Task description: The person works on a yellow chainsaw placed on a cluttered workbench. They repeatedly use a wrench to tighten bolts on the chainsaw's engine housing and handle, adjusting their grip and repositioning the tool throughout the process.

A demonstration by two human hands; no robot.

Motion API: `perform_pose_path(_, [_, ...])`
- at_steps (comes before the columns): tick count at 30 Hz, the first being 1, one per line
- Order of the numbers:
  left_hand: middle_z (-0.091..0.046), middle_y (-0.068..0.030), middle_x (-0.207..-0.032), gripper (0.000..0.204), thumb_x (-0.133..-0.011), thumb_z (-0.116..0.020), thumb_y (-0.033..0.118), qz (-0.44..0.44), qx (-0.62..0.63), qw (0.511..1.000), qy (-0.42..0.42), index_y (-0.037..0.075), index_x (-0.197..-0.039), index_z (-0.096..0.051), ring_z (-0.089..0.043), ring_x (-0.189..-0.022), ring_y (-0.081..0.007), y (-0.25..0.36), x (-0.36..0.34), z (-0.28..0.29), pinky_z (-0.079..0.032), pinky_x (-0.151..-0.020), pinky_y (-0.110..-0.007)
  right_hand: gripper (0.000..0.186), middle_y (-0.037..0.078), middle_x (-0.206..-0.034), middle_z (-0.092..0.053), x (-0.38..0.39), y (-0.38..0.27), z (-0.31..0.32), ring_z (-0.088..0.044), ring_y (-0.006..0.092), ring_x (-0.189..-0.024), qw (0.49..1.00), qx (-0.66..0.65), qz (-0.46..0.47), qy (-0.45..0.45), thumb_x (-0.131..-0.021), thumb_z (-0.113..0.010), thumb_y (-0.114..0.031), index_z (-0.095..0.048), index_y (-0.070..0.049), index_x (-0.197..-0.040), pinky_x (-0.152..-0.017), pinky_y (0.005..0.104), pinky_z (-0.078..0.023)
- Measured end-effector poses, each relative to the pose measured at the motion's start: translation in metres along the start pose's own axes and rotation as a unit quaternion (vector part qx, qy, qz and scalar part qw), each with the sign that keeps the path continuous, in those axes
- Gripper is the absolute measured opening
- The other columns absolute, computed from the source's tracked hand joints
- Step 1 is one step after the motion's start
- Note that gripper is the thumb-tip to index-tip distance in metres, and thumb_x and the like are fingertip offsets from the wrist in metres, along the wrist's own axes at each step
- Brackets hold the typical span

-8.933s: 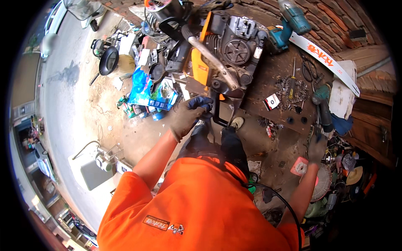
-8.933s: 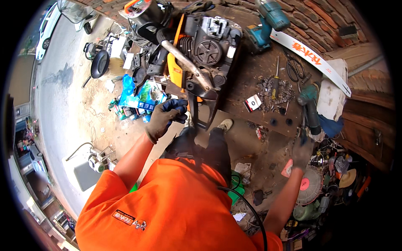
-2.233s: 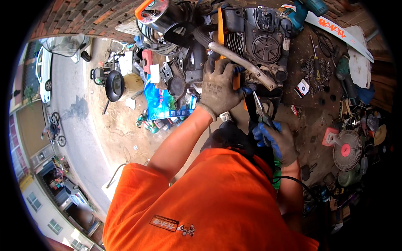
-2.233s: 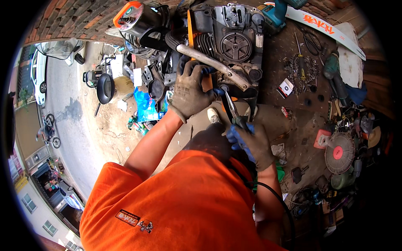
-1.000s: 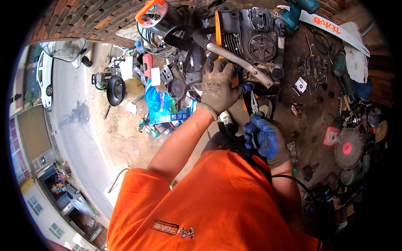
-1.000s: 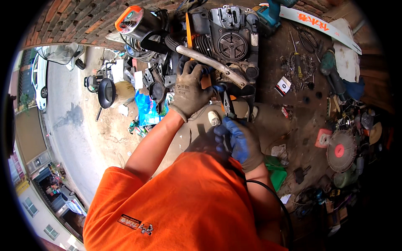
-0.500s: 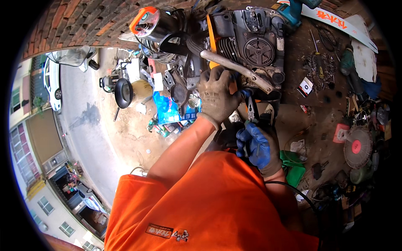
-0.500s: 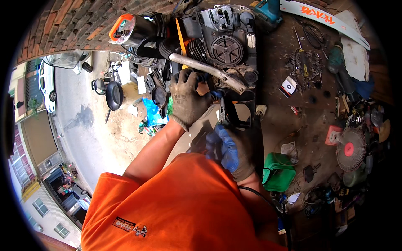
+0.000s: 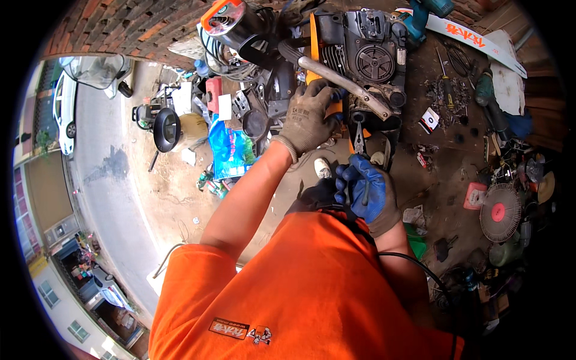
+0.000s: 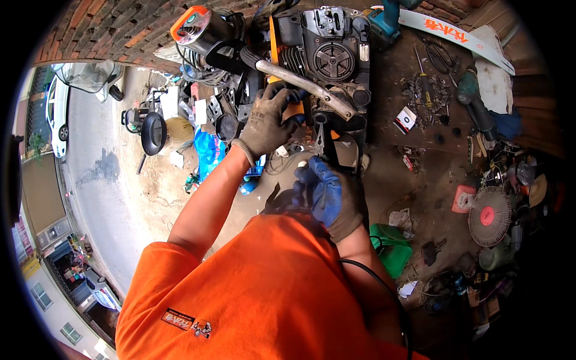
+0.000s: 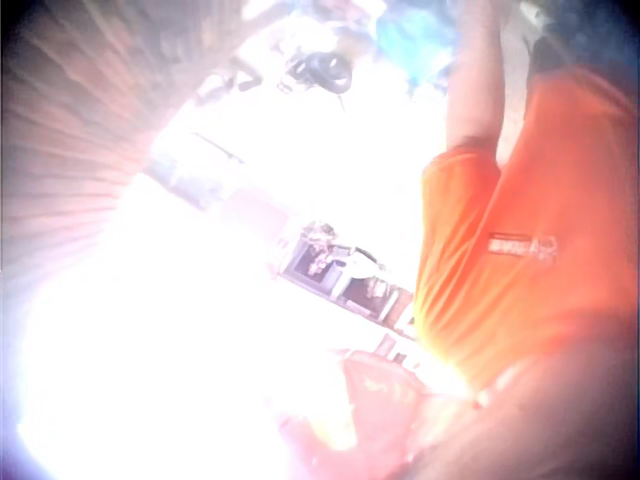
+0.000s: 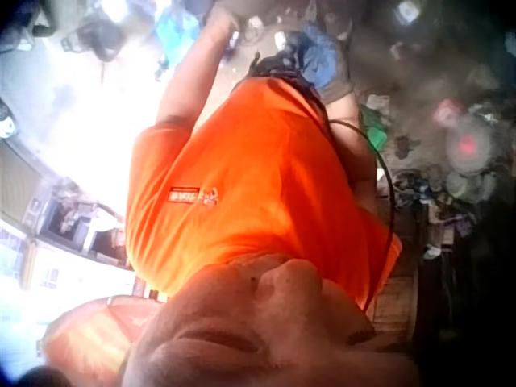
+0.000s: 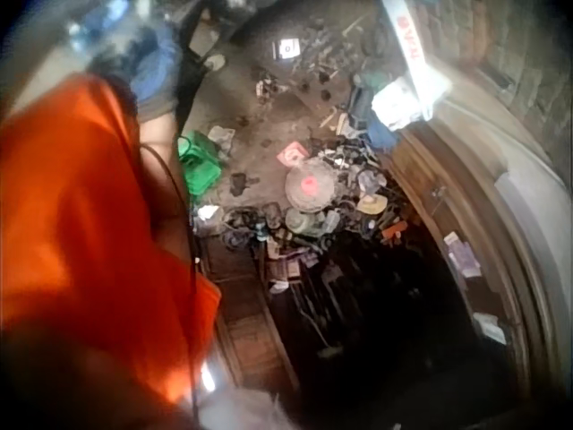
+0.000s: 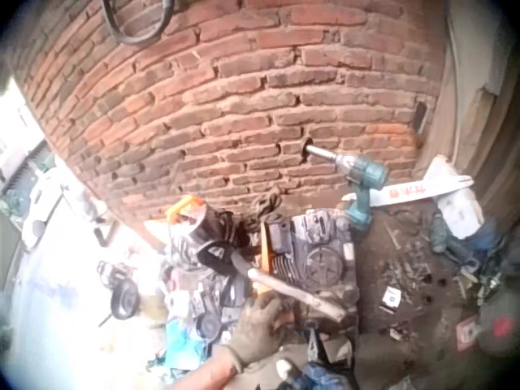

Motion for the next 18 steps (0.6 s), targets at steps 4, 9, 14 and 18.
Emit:
perform_pose_path(4, [-0.057,-0.0208,-0.12,0.051,-0.07,-0.081,0.022,0.024,0.019,1.0,0.008,0.006,-0.113,-0.061,-0.056,-0.107,-0.0443,0.008,0.001,0.003,-0.047,-0.093,-0.053,0.023,0.008,-0.099,-0.068,0.004,-0.007,-0.001,-0.065,0.0223,-0.082,1.0,0.013,-0.01,0.007,-0.099,-0.061,-0.032,-0.068,-0.011,-0.096,-0.064,0.0403,-0.055])
perform_pose_path(9, [-0.059,-0.0197,-0.117,0.055,-0.066,-0.083,0.024,0.087,-0.008,0.996,0.034,0.004,-0.113,-0.061,-0.057,-0.105,-0.0442,0.012,0.003,-0.004,-0.047,-0.094,-0.054,0.025,0.008,-0.087,-0.071,0.016,-0.012,-0.009,-0.067,0.0205,-0.076,0.999,0.008,-0.005,0.035,-0.1,-0.062,-0.029,-0.068,-0.005,-0.098,-0.063,0.0367,-0.055])
perform_pose_path(14, [-0.059,-0.0206,-0.116,0.055,-0.066,-0.084,0.024,0.08,-0.038,0.995,0.053,0.004,-0.111,-0.06,-0.058,-0.107,-0.0439,0.018,0.003,-0.003,-0.049,-0.093,-0.055,0.018,0.008,-0.086,-0.071,0.04,-0.036,0.013,-0.067,0.0222,-0.075,0.913,0.365,0.081,0.163,-0.097,-0.064,-0.022,-0.068,-0.004,-0.097,-0.064,0.0372,-0.054])
perform_pose_path(18, [-0.058,-0.0213,-0.118,0.055,-0.067,-0.086,0.026,0.084,-0.062,0.992,0.067,0.004,-0.11,-0.06,-0.058,-0.109,-0.0445,0.02,0.004,-0.005,-0.05,-0.093,-0.054,0.015,0.012,-0.1,-0.068,0.052,-0.072,0.015,-0.066,0.0291,-0.09,0.615,0.734,0.205,0.2,-0.089,-0.066,-0.016,-0.069,-0.003,-0.097,-0.075,0.0414,-0.053])
Point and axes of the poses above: each hand's wrist, its own x-axis away from the middle knuckle, its own z-axis out of the back of the hand, y = z × x, the point moved 7 cm from there along -x, towards the middle knuckle
